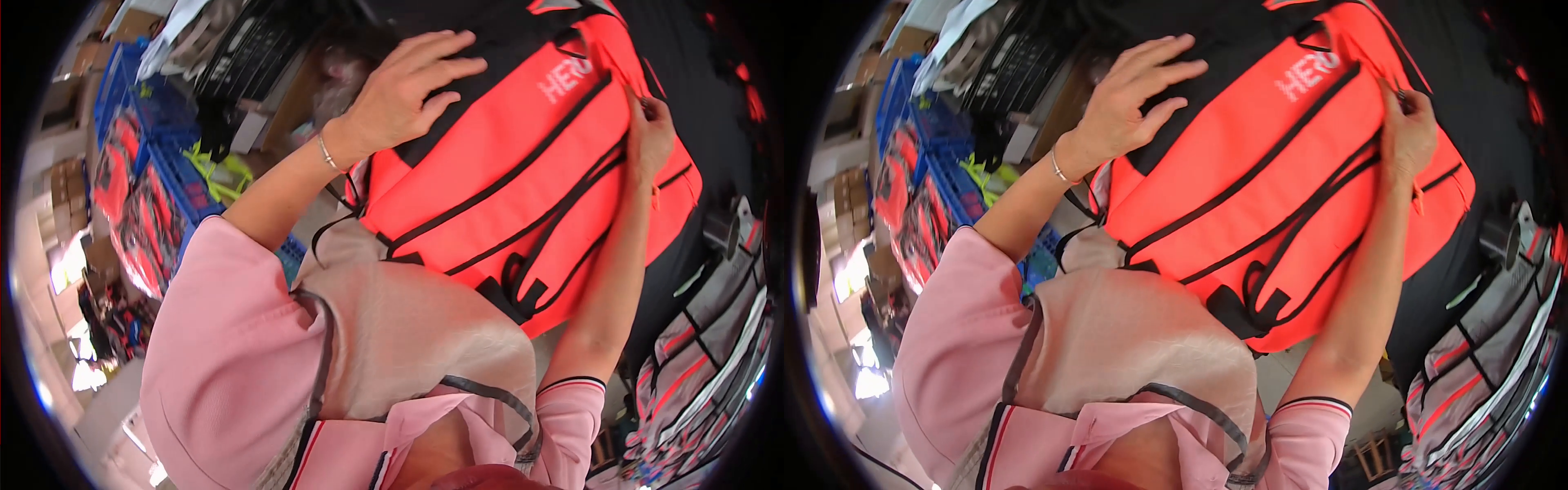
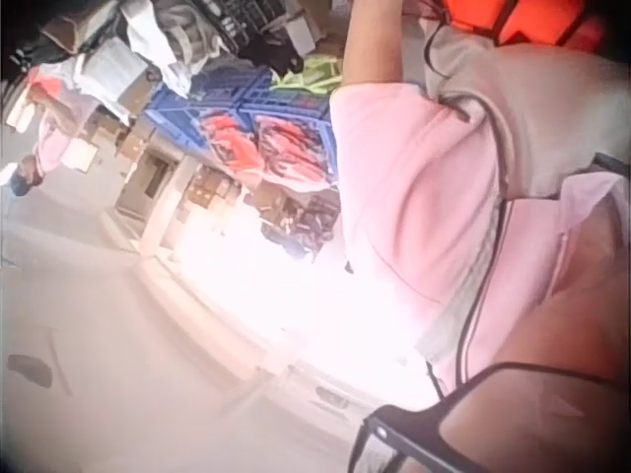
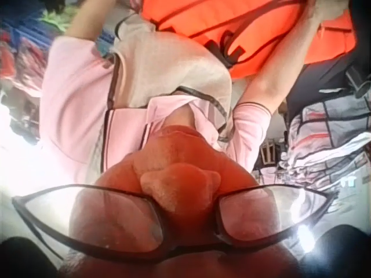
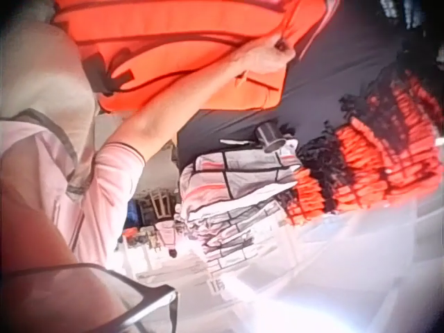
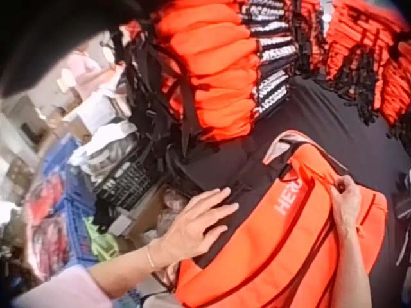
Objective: Inspecting and trimming loose threads from a red and black backpack using small snips.
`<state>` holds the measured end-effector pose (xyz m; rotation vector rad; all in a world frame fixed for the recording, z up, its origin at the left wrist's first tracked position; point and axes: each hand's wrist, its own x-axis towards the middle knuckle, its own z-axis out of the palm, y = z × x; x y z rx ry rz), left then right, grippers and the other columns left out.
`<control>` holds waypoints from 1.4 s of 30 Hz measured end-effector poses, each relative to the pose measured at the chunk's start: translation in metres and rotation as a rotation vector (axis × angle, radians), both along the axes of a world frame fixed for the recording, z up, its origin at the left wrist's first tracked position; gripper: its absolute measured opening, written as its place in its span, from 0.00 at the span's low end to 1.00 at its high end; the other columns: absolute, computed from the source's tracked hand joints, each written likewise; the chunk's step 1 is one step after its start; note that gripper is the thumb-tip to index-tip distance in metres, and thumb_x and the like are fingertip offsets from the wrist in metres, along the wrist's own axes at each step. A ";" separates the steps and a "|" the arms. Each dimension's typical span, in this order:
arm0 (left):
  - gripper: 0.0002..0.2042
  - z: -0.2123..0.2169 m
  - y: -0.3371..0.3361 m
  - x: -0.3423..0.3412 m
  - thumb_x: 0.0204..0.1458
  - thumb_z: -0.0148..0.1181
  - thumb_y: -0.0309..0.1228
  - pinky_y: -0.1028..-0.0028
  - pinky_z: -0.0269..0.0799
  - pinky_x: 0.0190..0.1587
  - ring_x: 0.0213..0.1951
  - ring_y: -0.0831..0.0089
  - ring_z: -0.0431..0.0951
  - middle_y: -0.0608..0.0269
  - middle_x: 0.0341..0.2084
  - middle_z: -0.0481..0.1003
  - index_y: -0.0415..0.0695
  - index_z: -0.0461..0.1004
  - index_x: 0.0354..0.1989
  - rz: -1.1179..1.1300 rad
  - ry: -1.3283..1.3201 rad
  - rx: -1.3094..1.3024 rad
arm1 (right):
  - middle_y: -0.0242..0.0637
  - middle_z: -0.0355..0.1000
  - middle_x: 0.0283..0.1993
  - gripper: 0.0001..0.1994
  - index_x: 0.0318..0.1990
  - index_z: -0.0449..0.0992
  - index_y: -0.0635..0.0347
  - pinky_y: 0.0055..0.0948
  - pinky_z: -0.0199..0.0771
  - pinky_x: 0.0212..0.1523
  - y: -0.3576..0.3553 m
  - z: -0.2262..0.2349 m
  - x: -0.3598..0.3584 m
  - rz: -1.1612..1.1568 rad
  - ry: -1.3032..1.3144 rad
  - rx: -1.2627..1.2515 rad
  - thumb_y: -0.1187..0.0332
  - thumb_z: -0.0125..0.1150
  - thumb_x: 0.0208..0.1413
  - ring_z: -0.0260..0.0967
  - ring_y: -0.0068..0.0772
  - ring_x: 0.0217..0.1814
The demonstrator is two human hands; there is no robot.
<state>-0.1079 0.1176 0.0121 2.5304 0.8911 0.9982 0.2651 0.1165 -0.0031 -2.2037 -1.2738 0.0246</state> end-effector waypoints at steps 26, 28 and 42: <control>0.25 -0.031 -0.049 -0.008 0.41 0.73 0.35 0.63 0.75 0.42 0.41 0.51 0.77 0.50 0.37 0.76 0.36 0.73 0.46 0.253 0.023 -0.286 | 0.25 0.66 0.23 0.13 0.30 0.76 0.61 0.22 0.64 0.30 -0.015 -0.017 -0.013 0.079 0.229 0.338 0.62 0.73 0.51 0.60 0.17 0.27; 0.24 -0.030 -0.047 -0.007 0.41 0.73 0.34 0.63 0.75 0.42 0.40 0.51 0.77 0.50 0.35 0.75 0.37 0.73 0.46 0.264 -0.006 -0.241 | 0.25 0.66 0.23 0.14 0.30 0.76 0.61 0.22 0.63 0.30 -0.014 -0.018 -0.011 0.104 0.265 0.364 0.61 0.73 0.51 0.59 0.17 0.26; 0.32 0.008 0.004 0.008 0.41 0.74 0.36 0.64 0.75 0.46 0.39 0.58 0.77 0.55 0.40 0.76 0.41 0.71 0.56 0.254 -0.174 -0.171 | 0.26 0.68 0.22 0.13 0.32 0.76 0.60 0.23 0.64 0.29 -0.017 -0.017 -0.016 0.030 0.221 0.333 0.61 0.72 0.52 0.62 0.18 0.24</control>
